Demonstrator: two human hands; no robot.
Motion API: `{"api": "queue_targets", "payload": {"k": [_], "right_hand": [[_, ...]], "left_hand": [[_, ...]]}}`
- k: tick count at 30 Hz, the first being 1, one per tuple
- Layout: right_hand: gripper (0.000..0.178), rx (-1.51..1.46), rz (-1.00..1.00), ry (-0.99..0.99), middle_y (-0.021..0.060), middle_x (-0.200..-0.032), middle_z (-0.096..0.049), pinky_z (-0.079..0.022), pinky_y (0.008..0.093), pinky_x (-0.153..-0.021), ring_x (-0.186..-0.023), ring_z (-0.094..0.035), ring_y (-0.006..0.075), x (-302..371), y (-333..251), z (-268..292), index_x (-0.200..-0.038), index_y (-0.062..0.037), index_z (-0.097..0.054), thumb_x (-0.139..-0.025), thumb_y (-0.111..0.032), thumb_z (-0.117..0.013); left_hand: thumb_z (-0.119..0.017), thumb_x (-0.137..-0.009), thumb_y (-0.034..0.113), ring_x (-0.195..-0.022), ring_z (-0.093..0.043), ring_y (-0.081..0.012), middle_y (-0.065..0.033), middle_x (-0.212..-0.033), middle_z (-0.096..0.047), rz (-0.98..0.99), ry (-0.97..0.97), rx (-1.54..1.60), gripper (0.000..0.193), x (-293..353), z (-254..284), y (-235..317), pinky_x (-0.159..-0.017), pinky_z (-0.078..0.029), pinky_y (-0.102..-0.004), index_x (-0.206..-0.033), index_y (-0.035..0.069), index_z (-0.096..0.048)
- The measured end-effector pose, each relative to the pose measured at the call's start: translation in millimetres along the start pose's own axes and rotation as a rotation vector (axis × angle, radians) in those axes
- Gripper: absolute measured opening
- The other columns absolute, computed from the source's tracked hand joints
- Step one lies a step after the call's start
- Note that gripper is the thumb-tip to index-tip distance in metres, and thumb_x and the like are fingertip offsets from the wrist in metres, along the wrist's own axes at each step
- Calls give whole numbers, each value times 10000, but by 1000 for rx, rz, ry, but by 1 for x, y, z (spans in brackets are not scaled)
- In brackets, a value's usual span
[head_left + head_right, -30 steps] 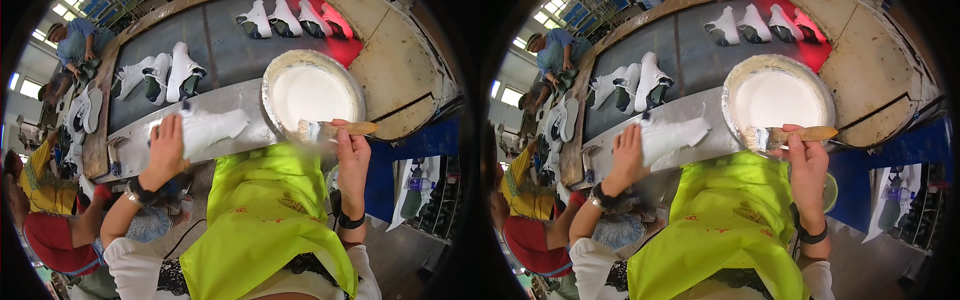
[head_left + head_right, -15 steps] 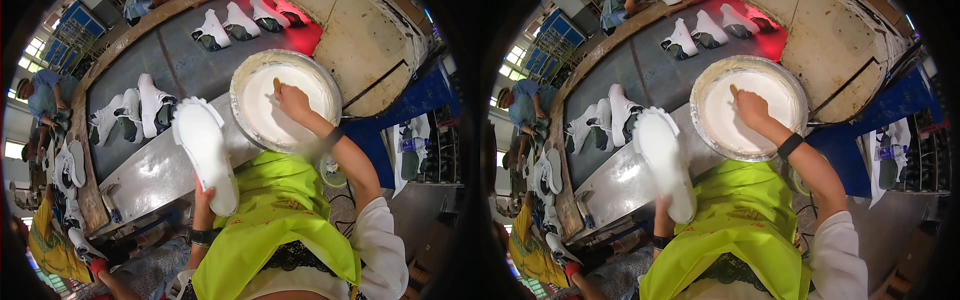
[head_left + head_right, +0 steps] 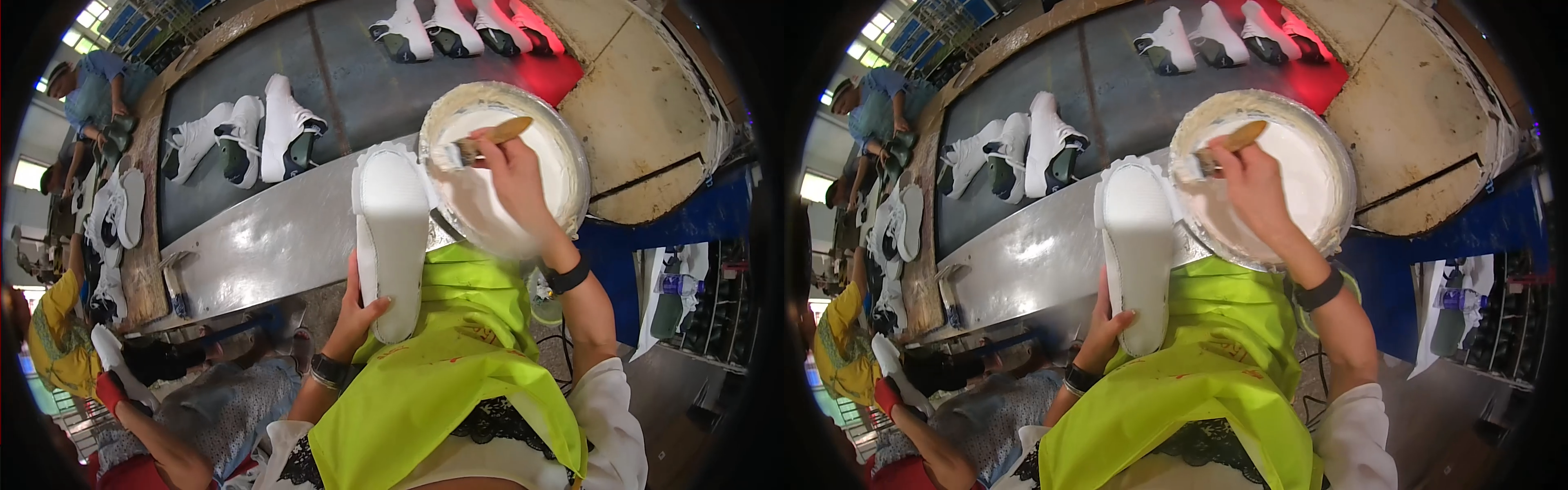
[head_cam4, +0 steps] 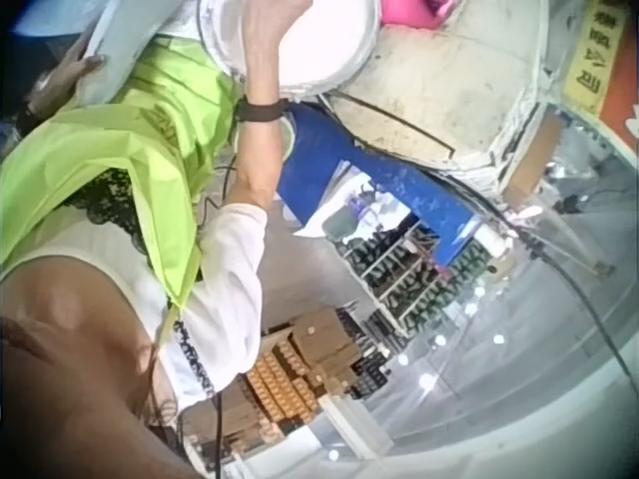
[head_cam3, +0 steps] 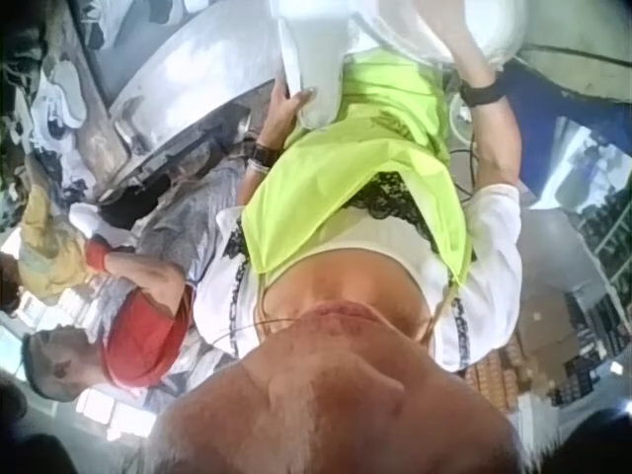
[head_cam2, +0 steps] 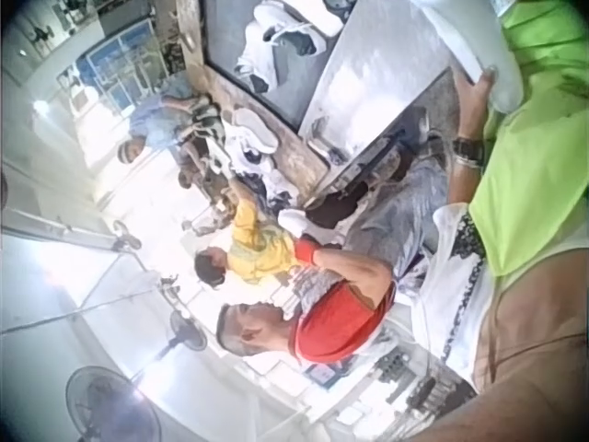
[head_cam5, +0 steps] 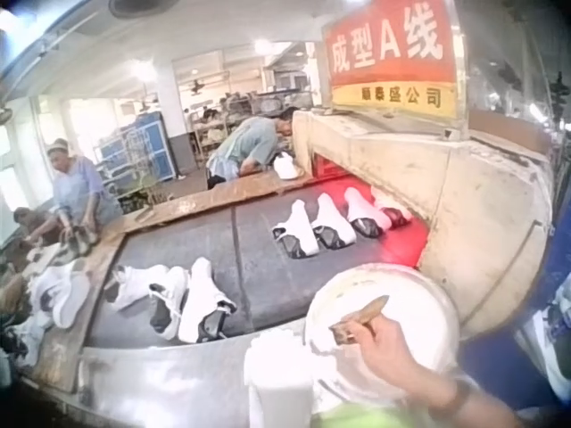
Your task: Apply adhesive or primer to the soles of shoes using a brush and a bowl of liquid.
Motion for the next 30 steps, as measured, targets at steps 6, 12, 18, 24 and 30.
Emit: {"api": "queue_targets", "payload": {"k": [6, 12, 18, 24, 30], "right_hand": [[254, 84, 18, -153, 177, -770, -656, -499, 329, -648, -726, -668, 254, 29, -19, -72, -999, 42, -624, -930, -193, -556], [316, 43, -16, -205, 199, -689, -642, -496, 362, -585, -623, -658, 258, 13, -18, -92, -882, 87, -602, -911, -227, -586], [282, 264, 72, 33, 197, -688, -640, -498, 376, -591, -622, -655, 279, -12, -12, -59, -872, 80, -599, -913, -198, -576], [278, 114, -137, 13, 236, -714, -629, -491, 399, -599, -644, -638, 361, 58, -2, -31, -869, 81, -596, -914, -191, -564], [271, 313, 31, -39, 202, -738, -638, -498, 359, -603, -665, -645, 296, 13, -30, -49, -903, 79, -597, -927, -189, -563]], "left_hand": [[-668, -775, 128, -1339, -324, -227, -131, -1492, -269, -16, 10, 2, 1010, 1, -1, 2, -1079, -300, -361, -1522, 108, 12], [-679, -766, 109, -1333, -331, -227, -135, -1489, -273, -21, 11, -18, 1021, 1, 1, -2, -1080, -297, -350, -1520, 97, 9], [-673, -770, 93, -1327, -350, -236, -136, -1490, -278, -13, 27, 20, 1017, 3, 5, -2, -1070, -320, -353, -1522, 109, 11], [-662, -778, 95, -1332, -349, -242, -126, -1496, -276, 8, 19, 62, 1007, 2, 8, -2, -1065, -338, -369, -1524, 132, 13], [-667, -777, 102, -1330, -349, -240, -125, -1493, -279, -10, 23, 40, 1012, 3, 7, 0, -1067, -334, -367, -1524, 139, 14]]}}
Point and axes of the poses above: each hand's wrist, its own x-axis away from the middle knuckle, its own z-axis out of the back of the hand, y = z × x, the point moved 10 cm from there along -x, towards the middle knuckle
